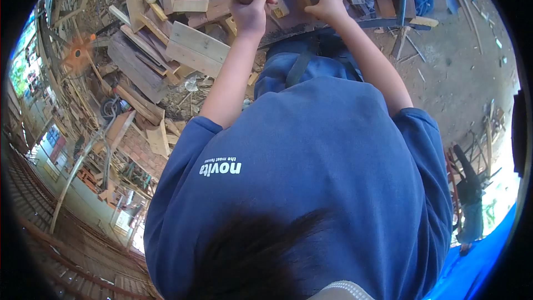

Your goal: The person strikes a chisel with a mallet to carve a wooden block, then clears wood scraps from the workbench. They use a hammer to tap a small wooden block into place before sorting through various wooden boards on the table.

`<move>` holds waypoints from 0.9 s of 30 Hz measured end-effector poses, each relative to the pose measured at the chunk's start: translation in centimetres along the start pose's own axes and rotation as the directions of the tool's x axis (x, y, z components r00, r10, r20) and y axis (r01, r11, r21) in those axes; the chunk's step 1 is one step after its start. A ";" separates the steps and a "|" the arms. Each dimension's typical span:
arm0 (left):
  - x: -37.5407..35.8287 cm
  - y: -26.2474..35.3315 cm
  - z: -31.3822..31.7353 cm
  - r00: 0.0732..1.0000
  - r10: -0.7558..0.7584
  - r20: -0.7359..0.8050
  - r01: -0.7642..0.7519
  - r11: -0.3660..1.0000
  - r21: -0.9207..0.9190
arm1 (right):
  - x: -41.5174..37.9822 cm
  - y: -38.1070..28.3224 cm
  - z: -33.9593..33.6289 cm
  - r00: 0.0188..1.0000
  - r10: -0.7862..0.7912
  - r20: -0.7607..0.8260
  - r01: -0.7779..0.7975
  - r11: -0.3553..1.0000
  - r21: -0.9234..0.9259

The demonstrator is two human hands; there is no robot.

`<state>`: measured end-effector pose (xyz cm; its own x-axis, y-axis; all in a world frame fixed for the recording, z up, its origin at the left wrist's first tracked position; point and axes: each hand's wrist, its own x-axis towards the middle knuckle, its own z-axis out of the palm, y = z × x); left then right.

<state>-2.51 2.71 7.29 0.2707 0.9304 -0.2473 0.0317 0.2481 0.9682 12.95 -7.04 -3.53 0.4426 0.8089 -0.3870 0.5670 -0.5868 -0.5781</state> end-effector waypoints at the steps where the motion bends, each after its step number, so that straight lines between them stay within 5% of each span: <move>1: -0.1 0.1 0.5 1.000 0.028 0.001 -0.028 0.993 -0.118 | 0.1 0.2 -0.2 0.988 0.088 0.131 -0.109 0.980 0.164; 3: -0.5 -0.3 0.6 0.997 0.066 -0.028 -0.070 0.982 -0.177 | -1.9 1.6 -1.5 0.998 0.023 0.062 -0.042 0.944 0.329; 5: -0.8 -1.0 0.4 0.993 0.097 -0.063 -0.110 0.965 -0.238 | -4.5 2.2 -4.9 0.886 0.028 0.463 -0.416 0.491 0.766; 7: -0.6 -1.8 0.1 0.963 0.270 -0.025 -0.262 0.904 -0.337 | -9.1 1.0 -7.9 0.855 0.147 0.498 -0.518 0.171 0.838; 8: -0.5 -2.2 -0.2 0.954 0.301 0.018 -0.277 0.900 -0.336 | -10.3 1.7 -8.4 0.855 0.156 0.494 -0.515 0.163 0.841; 10: -0.4 -2.8 -0.3 0.942 0.333 0.049 -0.302 0.900 -0.314 | -12.5 4.0 -9.1 0.742 0.110 0.661 -0.653 -0.107 0.750; 17: -0.4 -3.1 0.4 0.868 0.468 0.164 -0.443 0.881 -0.167 | -15.6 4.5 -9.2 0.758 0.091 0.646 -0.638 -0.103 0.763; 27: -0.3 -4.1 1.3 0.803 0.581 0.133 -0.584 0.812 -0.023 | -15.8 6.1 -7.4 0.757 0.066 0.650 -0.642 -0.112 0.759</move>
<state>-1.45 1.01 3.42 0.3639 0.8552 0.3691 -0.1546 -0.3353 0.9293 14.59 -23.73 4.38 -0.0787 0.5973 -0.7982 -0.8747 -0.4255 -0.2321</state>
